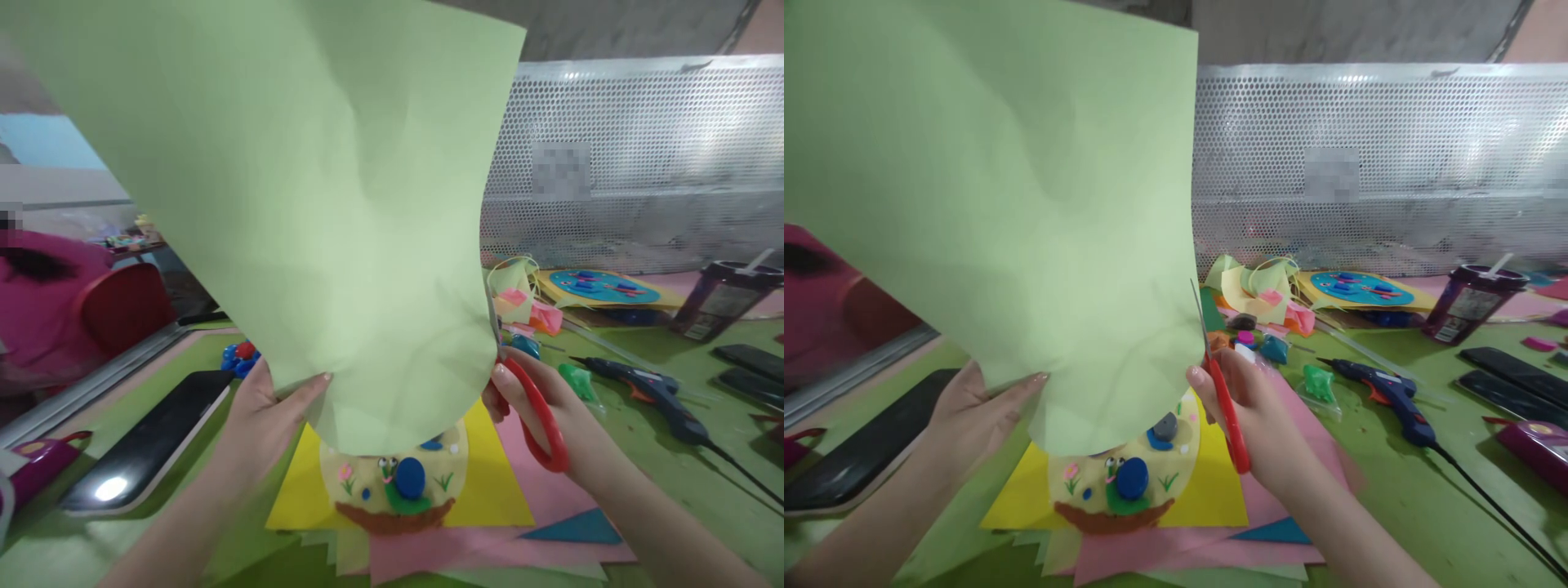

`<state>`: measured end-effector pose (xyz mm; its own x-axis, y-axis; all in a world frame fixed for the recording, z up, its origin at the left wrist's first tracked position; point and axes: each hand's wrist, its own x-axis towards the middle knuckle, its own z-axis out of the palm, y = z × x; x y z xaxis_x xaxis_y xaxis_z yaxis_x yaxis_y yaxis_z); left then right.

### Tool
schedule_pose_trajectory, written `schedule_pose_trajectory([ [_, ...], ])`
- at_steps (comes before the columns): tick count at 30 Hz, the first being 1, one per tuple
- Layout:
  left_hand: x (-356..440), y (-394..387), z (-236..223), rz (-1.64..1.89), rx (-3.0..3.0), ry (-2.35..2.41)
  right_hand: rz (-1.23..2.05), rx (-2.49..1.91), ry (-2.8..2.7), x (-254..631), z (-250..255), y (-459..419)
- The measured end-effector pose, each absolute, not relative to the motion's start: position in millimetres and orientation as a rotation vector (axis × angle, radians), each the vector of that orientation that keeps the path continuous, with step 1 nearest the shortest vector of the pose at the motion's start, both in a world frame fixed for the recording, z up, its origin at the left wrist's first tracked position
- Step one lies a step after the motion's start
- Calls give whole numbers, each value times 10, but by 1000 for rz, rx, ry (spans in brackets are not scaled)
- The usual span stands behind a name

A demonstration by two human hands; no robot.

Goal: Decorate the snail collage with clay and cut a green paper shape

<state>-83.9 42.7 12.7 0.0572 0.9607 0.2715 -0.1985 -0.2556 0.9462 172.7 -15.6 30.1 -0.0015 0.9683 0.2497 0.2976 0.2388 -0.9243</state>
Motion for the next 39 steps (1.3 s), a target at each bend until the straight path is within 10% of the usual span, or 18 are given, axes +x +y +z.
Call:
schedule_pose_trajectory([
  [39, -876, 432, 120, 1225, 1222, 971, 885, -1354, -1508, 1908, 289, -39],
])
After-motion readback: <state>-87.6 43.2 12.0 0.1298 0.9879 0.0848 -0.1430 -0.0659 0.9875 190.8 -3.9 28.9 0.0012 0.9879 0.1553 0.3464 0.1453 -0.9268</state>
